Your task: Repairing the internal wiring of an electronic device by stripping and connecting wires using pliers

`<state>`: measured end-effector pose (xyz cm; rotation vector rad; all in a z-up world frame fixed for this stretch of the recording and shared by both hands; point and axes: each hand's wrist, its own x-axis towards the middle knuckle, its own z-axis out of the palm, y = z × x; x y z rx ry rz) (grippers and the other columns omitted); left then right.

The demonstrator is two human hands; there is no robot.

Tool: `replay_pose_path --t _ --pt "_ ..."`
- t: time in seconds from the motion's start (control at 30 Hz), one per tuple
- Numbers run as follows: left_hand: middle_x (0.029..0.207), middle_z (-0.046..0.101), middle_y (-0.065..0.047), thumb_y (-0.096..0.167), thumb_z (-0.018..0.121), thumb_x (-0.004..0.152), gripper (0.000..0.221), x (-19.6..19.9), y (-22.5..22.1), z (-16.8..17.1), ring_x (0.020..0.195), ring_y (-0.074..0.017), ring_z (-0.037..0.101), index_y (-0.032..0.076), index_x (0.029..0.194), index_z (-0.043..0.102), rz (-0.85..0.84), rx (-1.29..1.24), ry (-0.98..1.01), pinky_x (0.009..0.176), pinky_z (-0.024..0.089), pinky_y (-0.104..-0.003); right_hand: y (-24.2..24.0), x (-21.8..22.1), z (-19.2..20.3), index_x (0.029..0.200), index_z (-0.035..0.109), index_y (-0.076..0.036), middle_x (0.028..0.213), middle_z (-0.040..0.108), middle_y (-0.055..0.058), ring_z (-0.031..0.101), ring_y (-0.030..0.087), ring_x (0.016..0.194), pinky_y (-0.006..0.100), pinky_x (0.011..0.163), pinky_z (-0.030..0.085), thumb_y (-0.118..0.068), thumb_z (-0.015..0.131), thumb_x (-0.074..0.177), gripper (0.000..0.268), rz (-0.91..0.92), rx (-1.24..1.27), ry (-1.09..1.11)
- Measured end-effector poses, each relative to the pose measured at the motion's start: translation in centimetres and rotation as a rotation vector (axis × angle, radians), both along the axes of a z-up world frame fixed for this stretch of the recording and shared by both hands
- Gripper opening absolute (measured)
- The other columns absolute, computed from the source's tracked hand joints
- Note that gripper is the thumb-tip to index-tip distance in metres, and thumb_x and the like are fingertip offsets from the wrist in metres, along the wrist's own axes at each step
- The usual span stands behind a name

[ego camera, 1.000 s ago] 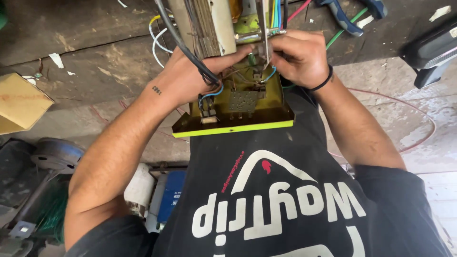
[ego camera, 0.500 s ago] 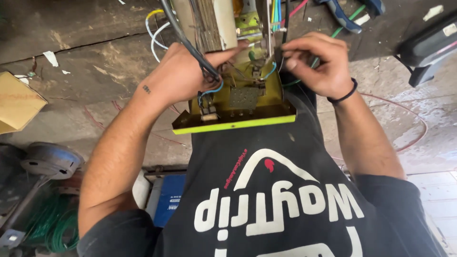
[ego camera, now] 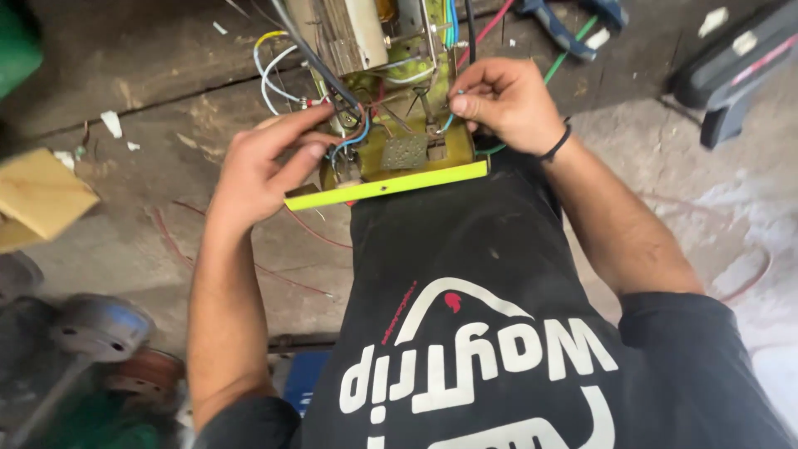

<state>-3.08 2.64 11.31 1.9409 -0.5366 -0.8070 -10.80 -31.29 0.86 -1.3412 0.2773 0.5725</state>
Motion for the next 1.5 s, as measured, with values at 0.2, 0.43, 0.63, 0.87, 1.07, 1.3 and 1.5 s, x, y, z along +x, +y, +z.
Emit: replay_pose_path --t 0.2,0.43,0.63,0.87,1.07,1.3,1.5 --pt "0.113 0.070 -0.029 0.006 0.057 0.111 0.029 -11.5 -0.7 4.1 0.106 -0.0303 0.071 -0.008 0.136 0.055 0.877 0.080 -0.238 0.102 0.055 -0.036 -1.8 0.1 1.1 0.099 0.067 -0.004 0.073 0.066 0.005 0.067 0.009 0.065 0.020 0.060 0.053 -0.012 0.078 0.099 0.014 0.139 -0.075 -0.178" --pt "0.094 0.076 -0.015 0.019 0.058 0.107 0.023 -22.3 -15.2 4.8 0.086 -0.0297 0.076 -0.001 0.109 0.068 0.910 0.265 -0.476 0.084 0.059 -0.042 -5.3 6.1 2.0 0.097 0.074 -0.006 0.082 0.067 0.008 0.061 0.023 0.069 0.036 0.064 0.043 -0.025 0.083 0.107 0.022 0.713 -0.240 -0.937" --pt "0.109 0.077 -0.002 0.015 0.057 0.106 0.026 -19.8 -24.1 2.8 0.090 -0.0254 0.071 0.013 0.131 0.067 0.560 0.201 -0.374 0.082 0.052 -0.037 -3.2 3.5 2.0 0.089 0.069 -0.002 0.081 0.066 0.010 0.061 0.026 0.071 0.037 0.063 0.044 -0.017 0.076 0.106 0.023 0.453 -0.256 -1.112" --pt "0.096 0.065 0.002 0.028 0.066 0.095 0.070 -19.3 -25.1 -2.3 0.074 -0.0211 0.065 0.024 0.159 0.037 0.451 0.815 -0.456 0.064 0.050 -0.037 -6.5 4.8 4.9 0.102 0.072 -0.004 0.094 0.073 0.009 0.066 0.022 0.081 0.035 0.073 0.050 -0.011 0.071 0.104 0.007 0.582 -0.356 -0.961" --pt "0.068 0.053 0.003 0.031 0.070 0.088 0.056 -18.3 -25.1 -4.1 0.063 -0.0216 0.054 0.034 0.142 0.054 0.423 1.196 -0.656 0.056 0.040 -0.038 -11.3 5.5 5.7 0.119 0.062 -0.011 0.103 0.060 0.011 0.061 0.036 0.090 0.054 0.062 0.049 -0.036 0.075 0.099 0.034 0.902 -1.014 -0.892" --pt "0.062 0.053 0.004 0.036 0.069 0.086 0.054 -19.1 -23.1 -3.8 0.060 -0.0210 0.055 0.046 0.138 0.059 0.455 1.205 -0.574 0.055 0.046 -0.036 -10.3 5.3 5.3 0.136 0.041 -0.006 0.122 0.051 0.017 0.055 0.046 0.108 0.063 0.078 0.050 -0.038 0.096 0.077 0.087 0.862 -1.162 -0.583" --pt "0.087 0.064 -0.005 0.031 0.068 0.101 0.065 -20.2 -21.6 -3.6 0.058 -0.0258 0.061 0.029 0.160 0.040 0.576 0.976 -0.460 0.054 0.054 -0.042 -14.6 7.5 1.5 0.143 0.043 -0.012 0.100 0.054 0.002 0.052 0.008 0.088 0.024 0.073 0.047 -0.003 0.067 0.089 0.060 0.644 -0.304 -0.057"
